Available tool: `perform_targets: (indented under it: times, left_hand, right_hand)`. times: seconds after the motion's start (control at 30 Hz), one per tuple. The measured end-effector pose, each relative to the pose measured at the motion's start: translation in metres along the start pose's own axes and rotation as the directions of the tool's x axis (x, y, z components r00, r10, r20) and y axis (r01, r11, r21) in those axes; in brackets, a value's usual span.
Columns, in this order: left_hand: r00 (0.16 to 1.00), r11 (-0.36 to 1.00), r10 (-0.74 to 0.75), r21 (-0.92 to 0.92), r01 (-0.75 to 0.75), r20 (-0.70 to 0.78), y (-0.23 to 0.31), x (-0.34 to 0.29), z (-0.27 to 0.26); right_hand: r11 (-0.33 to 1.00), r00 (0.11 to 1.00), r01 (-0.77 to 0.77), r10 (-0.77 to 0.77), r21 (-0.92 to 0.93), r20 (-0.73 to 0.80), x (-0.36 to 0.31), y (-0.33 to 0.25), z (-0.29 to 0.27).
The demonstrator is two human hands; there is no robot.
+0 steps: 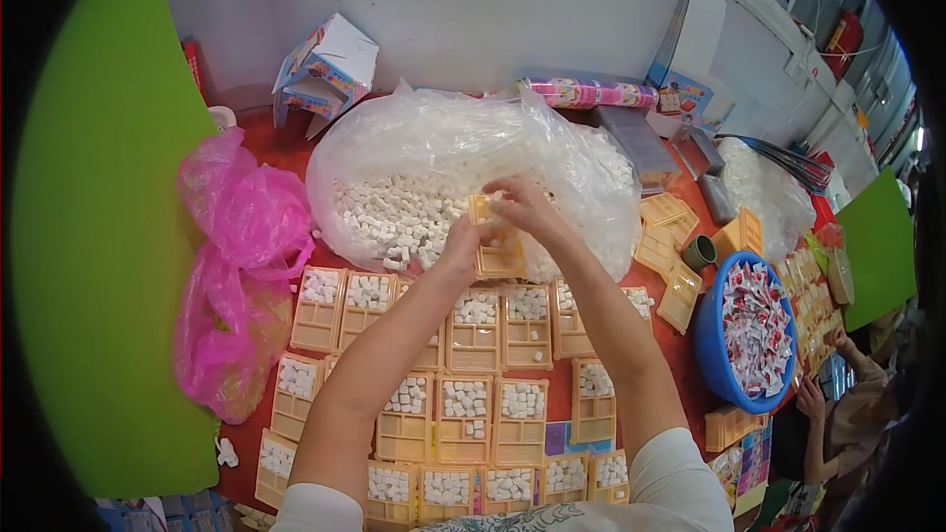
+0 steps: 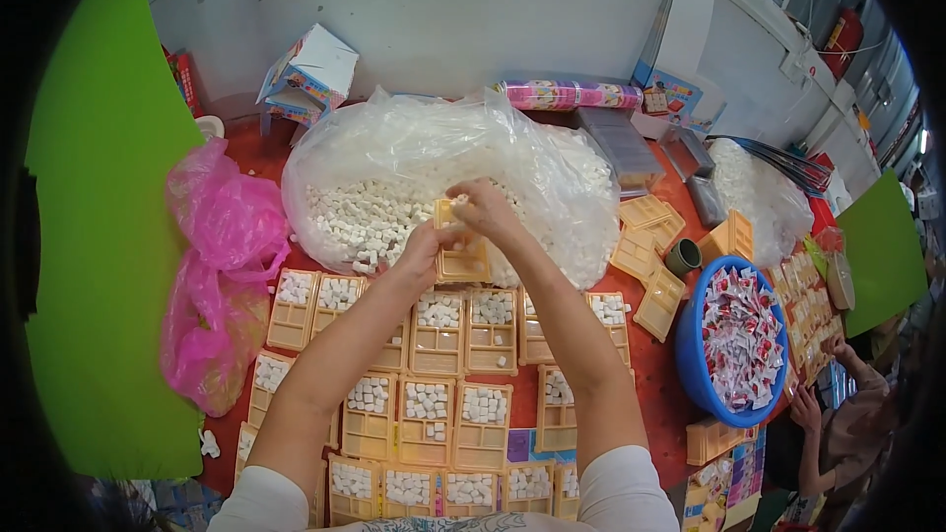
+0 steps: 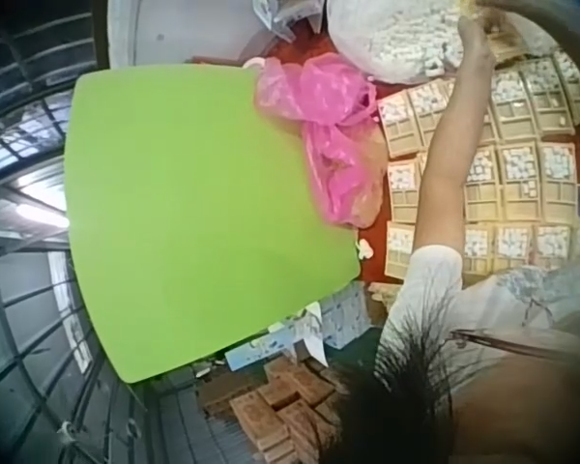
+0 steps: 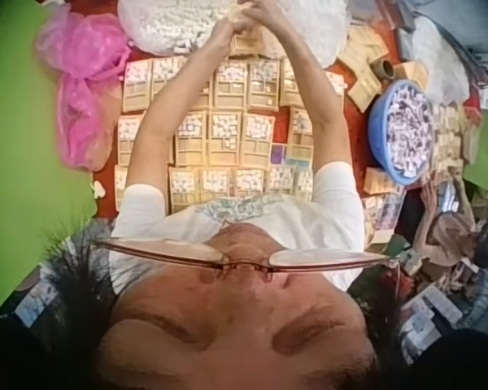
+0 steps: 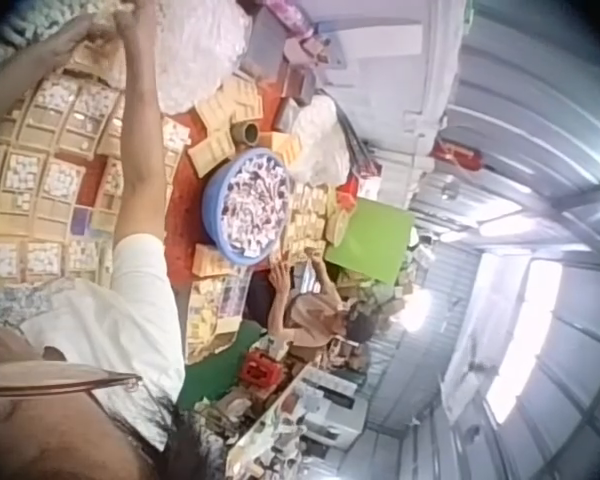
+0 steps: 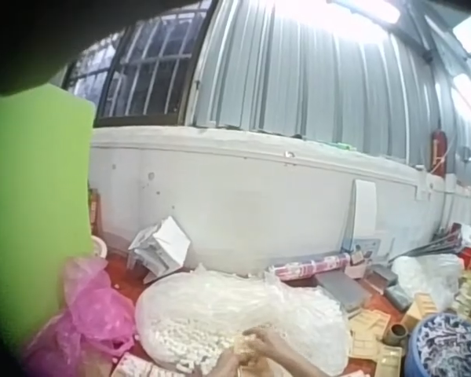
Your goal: Placing small white plastic pieces into compartmentalized yellow trays.
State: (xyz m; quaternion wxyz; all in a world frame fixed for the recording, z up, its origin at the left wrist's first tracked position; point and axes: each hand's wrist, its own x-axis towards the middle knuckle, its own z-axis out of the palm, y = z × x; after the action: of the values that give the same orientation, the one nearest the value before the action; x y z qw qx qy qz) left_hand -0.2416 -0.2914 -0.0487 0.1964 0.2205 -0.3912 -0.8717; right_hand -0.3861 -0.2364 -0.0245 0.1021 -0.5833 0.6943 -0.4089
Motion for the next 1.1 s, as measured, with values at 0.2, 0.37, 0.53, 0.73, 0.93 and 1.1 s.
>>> perform_targets:
  times: [0.2,0.37,0.53,0.73,0.93,1.1]
  left_hand:
    - [1.000,0.974,-0.017,-0.226,0.019,0.012,0.001,-0.018,-0.002]
    - [0.997,0.964,-0.052,-0.258,0.067,0.062,-0.004,-0.028,-0.011]
    - [0.999,0.944,-0.043,-0.325,0.050,0.027,0.006,-0.048,-0.001]
    - [0.995,0.956,-0.036,-0.293,0.006,-0.096,-0.006,-0.085,0.015]
    - [0.995,0.953,0.047,-0.296,-0.070,-0.083,-0.032,-0.107,0.017]
    - [0.997,0.939,0.072,-0.334,-0.079,-0.034,-0.040,-0.120,0.018]
  right_hand:
    - [0.919,0.922,-0.386,0.386,0.083,0.023,-0.013,0.016,-0.024]
    - [0.952,0.980,-0.082,0.024,-0.295,-0.195,-0.038,0.006,-0.015]
    - [0.975,0.941,-0.133,0.068,-0.179,-0.331,-0.051,-0.021,-0.035]
    - [0.963,0.999,-0.009,0.023,-0.269,0.048,-0.100,-0.088,-0.033]
    - [0.824,0.991,0.015,0.063,-0.566,0.118,-0.124,-0.114,-0.020]
    - [0.896,0.992,-0.027,0.080,-0.443,0.102,-0.134,-0.110,-0.019]
